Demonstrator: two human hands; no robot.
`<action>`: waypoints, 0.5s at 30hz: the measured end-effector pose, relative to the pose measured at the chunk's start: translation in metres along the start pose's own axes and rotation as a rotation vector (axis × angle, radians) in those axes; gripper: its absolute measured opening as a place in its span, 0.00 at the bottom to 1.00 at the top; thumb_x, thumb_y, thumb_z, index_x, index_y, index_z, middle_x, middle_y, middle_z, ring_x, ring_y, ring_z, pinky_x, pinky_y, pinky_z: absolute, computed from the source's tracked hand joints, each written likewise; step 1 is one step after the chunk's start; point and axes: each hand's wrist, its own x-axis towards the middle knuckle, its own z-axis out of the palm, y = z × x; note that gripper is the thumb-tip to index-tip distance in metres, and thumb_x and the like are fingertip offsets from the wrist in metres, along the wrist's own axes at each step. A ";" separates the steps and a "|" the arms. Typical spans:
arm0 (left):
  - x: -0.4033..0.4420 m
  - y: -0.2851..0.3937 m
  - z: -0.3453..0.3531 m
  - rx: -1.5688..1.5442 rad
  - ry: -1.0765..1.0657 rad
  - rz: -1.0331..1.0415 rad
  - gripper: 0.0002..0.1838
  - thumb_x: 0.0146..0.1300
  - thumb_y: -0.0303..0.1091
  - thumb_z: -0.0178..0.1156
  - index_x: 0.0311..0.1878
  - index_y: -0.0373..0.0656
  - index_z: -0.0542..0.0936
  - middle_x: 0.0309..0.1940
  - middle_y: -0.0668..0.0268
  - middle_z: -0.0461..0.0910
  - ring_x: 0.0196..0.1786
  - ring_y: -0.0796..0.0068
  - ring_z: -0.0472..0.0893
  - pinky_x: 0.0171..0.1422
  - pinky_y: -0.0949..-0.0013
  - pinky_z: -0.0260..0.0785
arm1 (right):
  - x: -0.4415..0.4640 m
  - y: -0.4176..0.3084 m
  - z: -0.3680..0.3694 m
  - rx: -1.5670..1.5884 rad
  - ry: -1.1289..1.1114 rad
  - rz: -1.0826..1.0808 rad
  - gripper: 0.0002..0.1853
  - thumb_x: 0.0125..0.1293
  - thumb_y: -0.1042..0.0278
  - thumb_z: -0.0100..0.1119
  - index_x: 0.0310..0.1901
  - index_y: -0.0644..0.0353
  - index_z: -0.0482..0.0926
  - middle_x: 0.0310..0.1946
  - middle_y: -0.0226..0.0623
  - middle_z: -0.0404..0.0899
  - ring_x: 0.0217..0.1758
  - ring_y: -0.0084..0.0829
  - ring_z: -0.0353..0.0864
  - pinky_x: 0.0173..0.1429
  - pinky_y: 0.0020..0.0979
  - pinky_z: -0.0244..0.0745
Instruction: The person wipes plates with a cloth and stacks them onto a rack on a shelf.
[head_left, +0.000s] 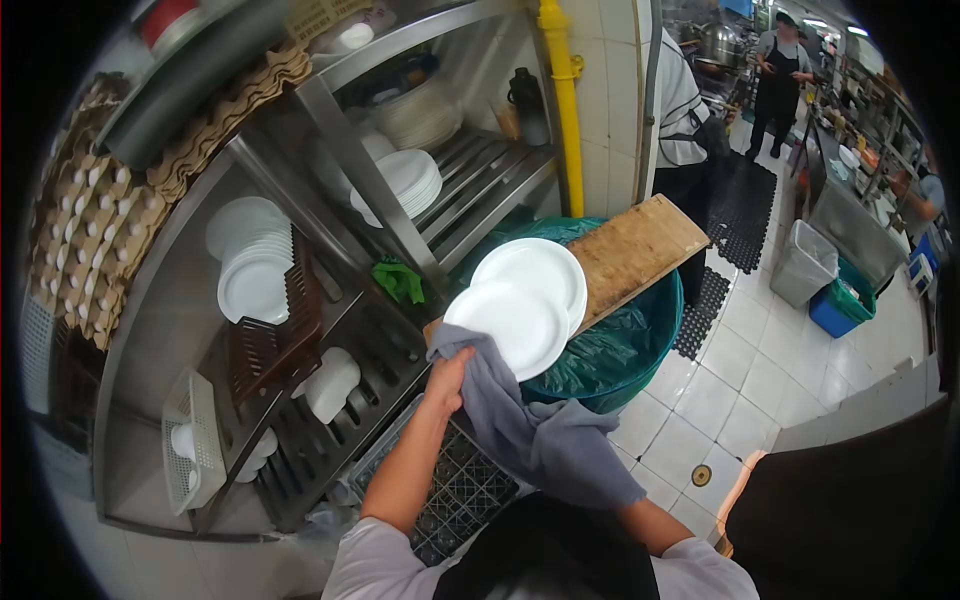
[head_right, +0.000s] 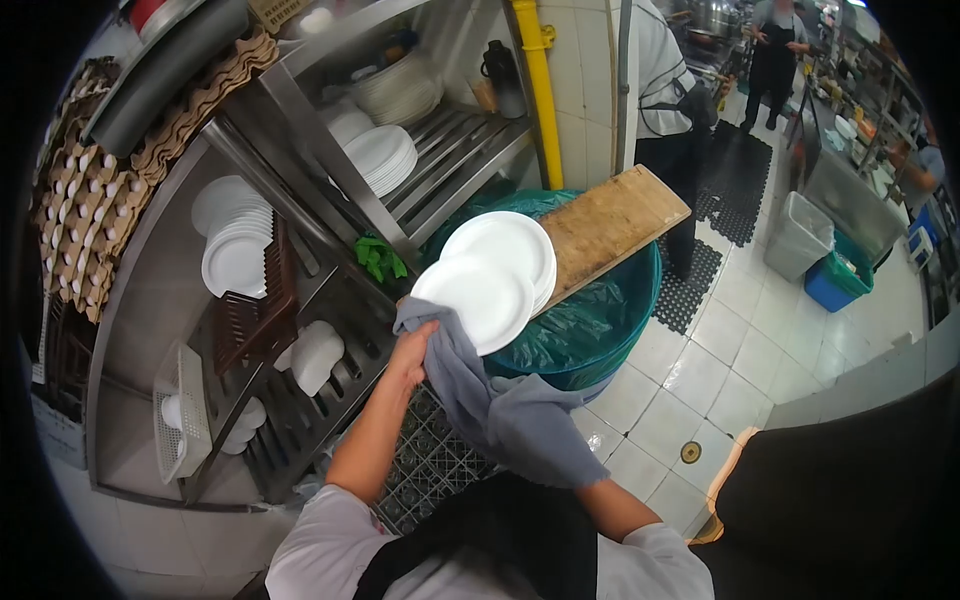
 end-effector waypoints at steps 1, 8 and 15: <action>0.016 -0.001 0.002 0.056 0.020 0.045 0.27 0.73 0.36 0.60 0.70 0.32 0.70 0.62 0.50 0.79 0.57 0.56 0.84 0.60 0.55 0.81 | -0.005 0.004 -0.006 -0.001 -0.083 -0.059 0.19 0.59 0.61 0.68 0.39 0.73 0.78 0.45 0.56 0.83 0.49 0.47 0.83 0.51 0.37 0.75; -0.004 0.013 0.021 0.784 0.246 0.449 0.31 0.71 0.51 0.66 0.61 0.29 0.79 0.55 0.55 0.84 0.54 0.65 0.83 0.60 0.66 0.75 | 0.008 0.047 -0.025 0.176 0.690 -0.592 0.24 0.73 0.67 0.55 0.67 0.69 0.72 0.40 0.39 0.85 0.37 0.36 0.87 0.40 0.35 0.82; -0.101 0.008 -0.043 0.993 -0.396 -0.054 0.32 0.67 0.55 0.68 0.63 0.36 0.80 0.48 0.59 0.86 0.49 0.69 0.84 0.56 0.66 0.76 | 0.016 0.054 -0.005 0.724 0.576 0.097 0.24 0.74 0.64 0.54 0.69 0.58 0.72 0.35 0.35 0.82 0.28 0.38 0.79 0.32 0.38 0.75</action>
